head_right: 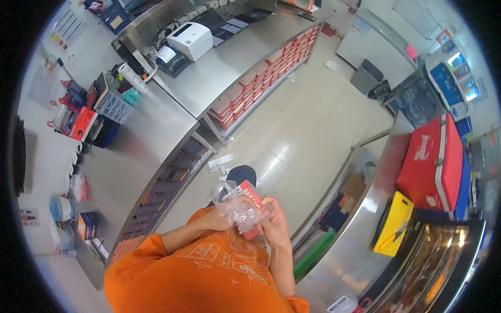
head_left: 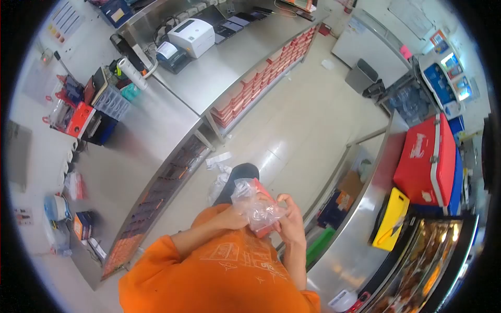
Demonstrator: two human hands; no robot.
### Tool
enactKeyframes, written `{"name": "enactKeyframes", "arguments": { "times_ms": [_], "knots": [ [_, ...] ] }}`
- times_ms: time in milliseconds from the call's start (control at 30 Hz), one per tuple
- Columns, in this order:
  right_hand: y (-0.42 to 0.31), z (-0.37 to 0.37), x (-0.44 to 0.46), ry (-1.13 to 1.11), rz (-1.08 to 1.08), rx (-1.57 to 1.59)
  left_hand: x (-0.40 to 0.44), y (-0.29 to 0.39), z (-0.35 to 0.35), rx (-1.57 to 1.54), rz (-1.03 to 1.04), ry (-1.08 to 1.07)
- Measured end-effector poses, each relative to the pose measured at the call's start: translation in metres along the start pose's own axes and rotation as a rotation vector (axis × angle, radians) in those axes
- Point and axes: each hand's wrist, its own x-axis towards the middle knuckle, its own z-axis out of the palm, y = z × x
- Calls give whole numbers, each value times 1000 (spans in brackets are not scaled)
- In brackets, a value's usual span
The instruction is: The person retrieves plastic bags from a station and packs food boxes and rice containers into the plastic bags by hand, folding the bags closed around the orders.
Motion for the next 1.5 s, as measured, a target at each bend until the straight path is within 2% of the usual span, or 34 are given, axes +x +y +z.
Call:
{"name": "enactKeyframes", "arguments": {
  "times_ms": [133, 233, 300, 333, 400, 500, 533, 600, 667, 700, 733, 800, 867, 1000, 1100, 1200, 1233, 1267, 1300, 1333, 1400, 1433, 1500],
  "knots": [
    [-20, -9, 41, -52, 133, 168, 34, -24, 5, 144, -41, 97],
    [-36, -30, 82, -101, 141, 235, 67, -39, -11, 238, -32, 161],
    [-51, -43, 110, -41, 73, -267, 101, -51, -24, 195, 20, 249],
    [-61, -50, 128, -14, 28, -518, 121, -57, -33, 151, -67, 329],
    [-85, -58, 168, 44, -73, -650, 162, -73, -57, 62, -238, 483],
    [-136, -83, 238, 156, -197, -837, 234, -107, -96, 583, 77, 567],
    [-152, -90, 261, 201, -227, -880, 252, -107, -118, 508, -17, 491],
    [-210, -87, 308, 419, -211, -1007, 277, -68, -131, 292, -245, 328],
    [-230, -74, 371, 351, -452, -909, 330, -22, -157, 521, -64, 183],
    [-237, -58, 398, 88, -391, -902, 350, -3, -166, 630, 20, 103],
    [-240, -40, 423, -173, -323, -887, 366, 11, -178, 681, 75, 222],
    [-230, -32, 469, -826, -339, -599, 391, 27, -201, 766, 183, 467],
    [-231, -38, 494, -855, -220, -737, 392, 30, -236, 766, -56, 436],
    [-255, 0, 542, -961, -119, -962, 389, 11, -276, 779, -566, 322],
    [-266, 34, 573, -958, -21, -1046, 402, 0, -302, 937, -364, 552],
    [-288, 65, 648, -1114, 134, -1045, 416, -16, -333, 402, -475, 840],
    [-296, 72, 672, -1181, 213, -1027, 428, -9, -336, 134, -578, 954],
    [-281, 66, 712, -1085, 245, -936, 444, 6, -346, -131, -662, 1064],
    [-274, 71, 760, -946, -26, -1011, 460, 16, -361, -394, -731, 1166],
    [-263, 78, 813, -786, -288, -1060, 464, 12, -368, -371, -719, 1183],
    [-256, 94, 921, -492, -762, -1380, 465, 2, -371, -379, -693, 1257],
    [-252, 104, 964, -387, -808, -1586, 470, 0, -372, -407, -669, 1318],
    [-241, 123, 1035, -386, -865, -1728, 478, -2, -372, -448, -657, 1436]
  ]
}}
